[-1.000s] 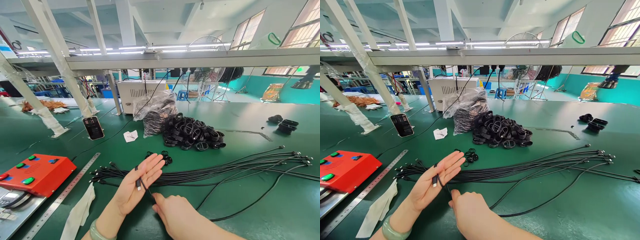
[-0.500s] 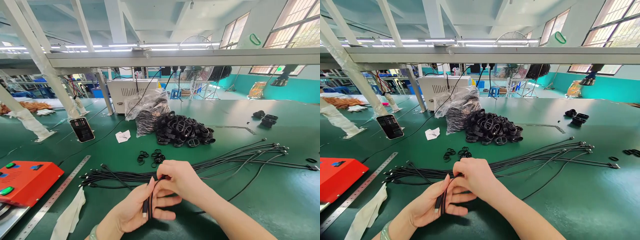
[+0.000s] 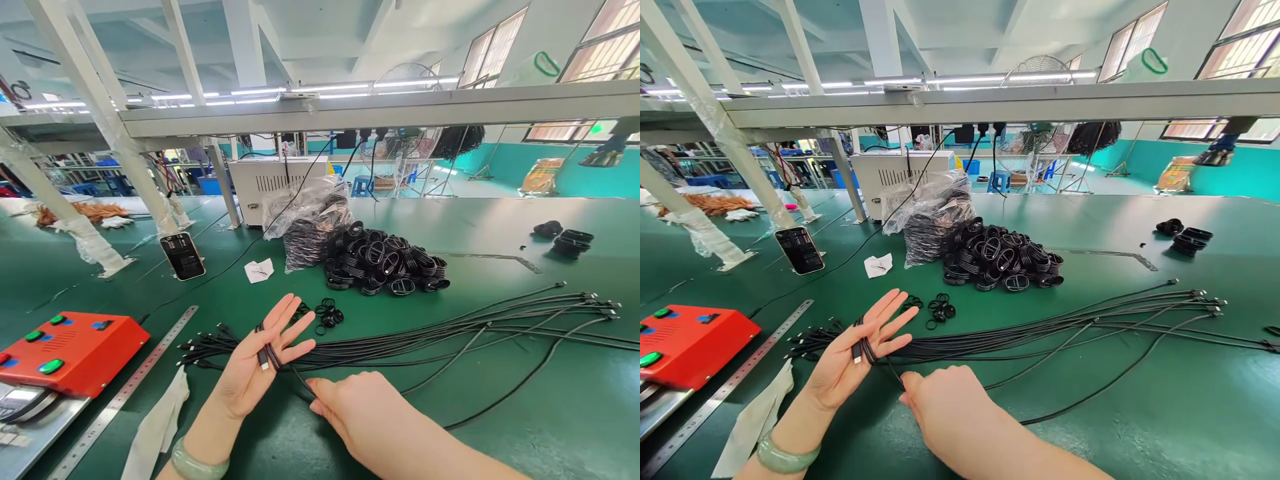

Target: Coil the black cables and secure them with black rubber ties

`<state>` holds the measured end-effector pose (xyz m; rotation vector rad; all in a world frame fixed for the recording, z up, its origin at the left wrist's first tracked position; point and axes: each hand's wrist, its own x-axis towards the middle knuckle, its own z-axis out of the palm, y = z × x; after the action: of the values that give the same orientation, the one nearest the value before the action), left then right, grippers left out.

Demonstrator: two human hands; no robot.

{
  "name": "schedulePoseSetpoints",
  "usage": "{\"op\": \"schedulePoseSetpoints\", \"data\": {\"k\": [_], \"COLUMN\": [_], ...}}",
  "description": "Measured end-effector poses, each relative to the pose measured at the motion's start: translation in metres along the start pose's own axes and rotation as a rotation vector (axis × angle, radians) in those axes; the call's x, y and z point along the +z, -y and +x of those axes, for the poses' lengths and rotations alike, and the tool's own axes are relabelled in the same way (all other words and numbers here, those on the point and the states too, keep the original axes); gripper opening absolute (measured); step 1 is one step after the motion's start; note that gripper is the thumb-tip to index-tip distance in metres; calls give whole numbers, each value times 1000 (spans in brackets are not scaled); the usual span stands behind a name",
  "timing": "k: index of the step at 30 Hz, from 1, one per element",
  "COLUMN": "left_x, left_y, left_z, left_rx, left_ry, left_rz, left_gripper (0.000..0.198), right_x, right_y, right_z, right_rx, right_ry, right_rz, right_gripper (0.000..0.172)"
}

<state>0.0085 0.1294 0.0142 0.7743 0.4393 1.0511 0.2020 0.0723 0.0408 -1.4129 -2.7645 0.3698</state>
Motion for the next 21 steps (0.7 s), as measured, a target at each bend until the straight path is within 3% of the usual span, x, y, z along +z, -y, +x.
{"op": "schedulePoseSetpoints", "data": {"k": [4, 10, 14, 18, 21], "left_x": [5, 0, 7, 19, 17], "left_y": [13, 17, 29, 42, 34], "left_z": [-1, -2, -7, -13, -14], "left_rx": [-10, -53, -223, -476, -557], "left_ry": [-34, -26, 77, 248, 267], "left_rz": [-11, 3, 32, -34, -147], "left_gripper": [53, 44, 36, 52, 60], "right_x": [-6, -19, -28, -18, -2], "right_y": [8, 0, -15, -42, -57], "right_z": [-9, -15, -9, 16, 33], "right_rx": [-54, -111, -118, 2, 24], "right_ry": [26, 24, -176, -392, -418], "right_rz": [-81, -15, 214, 374, 435], "right_gripper": [15, 25, 16, 8, 16]}}
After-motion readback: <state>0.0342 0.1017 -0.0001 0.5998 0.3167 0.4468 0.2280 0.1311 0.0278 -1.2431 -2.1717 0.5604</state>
